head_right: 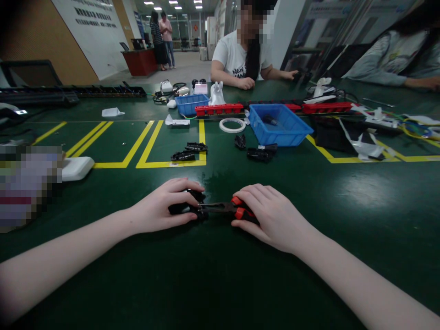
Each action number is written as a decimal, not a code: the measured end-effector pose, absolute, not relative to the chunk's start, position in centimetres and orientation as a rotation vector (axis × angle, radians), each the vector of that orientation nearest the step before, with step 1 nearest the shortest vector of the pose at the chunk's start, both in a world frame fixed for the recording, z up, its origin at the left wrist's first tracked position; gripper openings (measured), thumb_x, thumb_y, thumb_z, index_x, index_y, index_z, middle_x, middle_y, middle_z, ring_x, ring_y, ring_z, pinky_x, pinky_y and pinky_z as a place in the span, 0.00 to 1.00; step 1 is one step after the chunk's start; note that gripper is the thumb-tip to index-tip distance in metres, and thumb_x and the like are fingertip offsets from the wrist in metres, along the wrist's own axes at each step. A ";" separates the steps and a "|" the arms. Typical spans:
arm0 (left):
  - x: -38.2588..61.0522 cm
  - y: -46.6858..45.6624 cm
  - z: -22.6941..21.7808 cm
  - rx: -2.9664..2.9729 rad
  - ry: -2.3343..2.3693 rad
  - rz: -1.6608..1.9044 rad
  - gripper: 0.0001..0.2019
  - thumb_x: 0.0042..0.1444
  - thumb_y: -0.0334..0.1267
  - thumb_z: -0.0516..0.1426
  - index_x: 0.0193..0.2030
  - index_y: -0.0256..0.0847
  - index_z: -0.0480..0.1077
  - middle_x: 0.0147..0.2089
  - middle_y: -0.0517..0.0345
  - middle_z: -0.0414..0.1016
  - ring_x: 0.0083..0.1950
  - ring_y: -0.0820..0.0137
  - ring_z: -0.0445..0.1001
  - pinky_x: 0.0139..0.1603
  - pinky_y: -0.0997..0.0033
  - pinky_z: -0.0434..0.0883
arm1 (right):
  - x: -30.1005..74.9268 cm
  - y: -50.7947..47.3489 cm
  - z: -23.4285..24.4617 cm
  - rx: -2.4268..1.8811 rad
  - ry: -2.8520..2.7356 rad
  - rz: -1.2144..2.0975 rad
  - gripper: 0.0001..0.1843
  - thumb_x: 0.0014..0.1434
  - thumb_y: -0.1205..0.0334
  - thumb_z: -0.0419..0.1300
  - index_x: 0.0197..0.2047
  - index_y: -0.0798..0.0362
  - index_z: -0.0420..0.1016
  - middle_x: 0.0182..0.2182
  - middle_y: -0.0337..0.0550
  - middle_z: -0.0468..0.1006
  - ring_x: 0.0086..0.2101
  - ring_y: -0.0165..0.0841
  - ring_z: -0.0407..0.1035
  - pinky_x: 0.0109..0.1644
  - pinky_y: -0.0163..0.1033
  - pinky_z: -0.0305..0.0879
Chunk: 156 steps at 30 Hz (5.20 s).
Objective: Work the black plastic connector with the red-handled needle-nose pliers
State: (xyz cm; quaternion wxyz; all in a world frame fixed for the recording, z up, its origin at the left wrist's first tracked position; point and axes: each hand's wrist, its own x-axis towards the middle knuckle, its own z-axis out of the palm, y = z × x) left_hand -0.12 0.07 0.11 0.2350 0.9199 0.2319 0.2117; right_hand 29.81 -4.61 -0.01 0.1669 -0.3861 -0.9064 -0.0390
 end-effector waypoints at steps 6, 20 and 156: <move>-0.2 0.2 -0.1 2.574 0.608 0.576 0.07 0.64 0.34 0.61 0.48 0.42 0.74 0.58 0.51 0.73 0.60 0.61 0.71 0.62 0.55 0.68 | 29.8 -4.6 0.1 -1.081 -2.579 -0.239 0.23 0.66 0.42 0.56 0.46 0.55 0.71 0.39 0.51 0.79 0.37 0.41 0.73 0.38 0.44 0.68; -0.2 0.5 -0.8 2.618 0.559 0.590 0.09 0.63 0.32 0.62 0.50 0.40 0.75 0.51 0.53 0.75 0.56 0.61 0.72 0.57 0.56 0.70 | 30.0 -4.6 -0.2 -1.065 -2.533 -0.249 0.21 0.68 0.44 0.55 0.45 0.57 0.70 0.40 0.53 0.77 0.36 0.40 0.74 0.38 0.43 0.70; -0.1 0.1 -0.4 2.673 0.629 0.599 0.13 0.63 0.32 0.61 0.54 0.36 0.70 0.46 0.53 0.75 0.46 0.64 0.74 0.45 0.63 0.72 | 30.9 -4.3 0.0 -1.237 -2.451 -0.040 0.17 0.65 0.46 0.58 0.44 0.52 0.71 0.38 0.47 0.78 0.35 0.39 0.75 0.34 0.43 0.71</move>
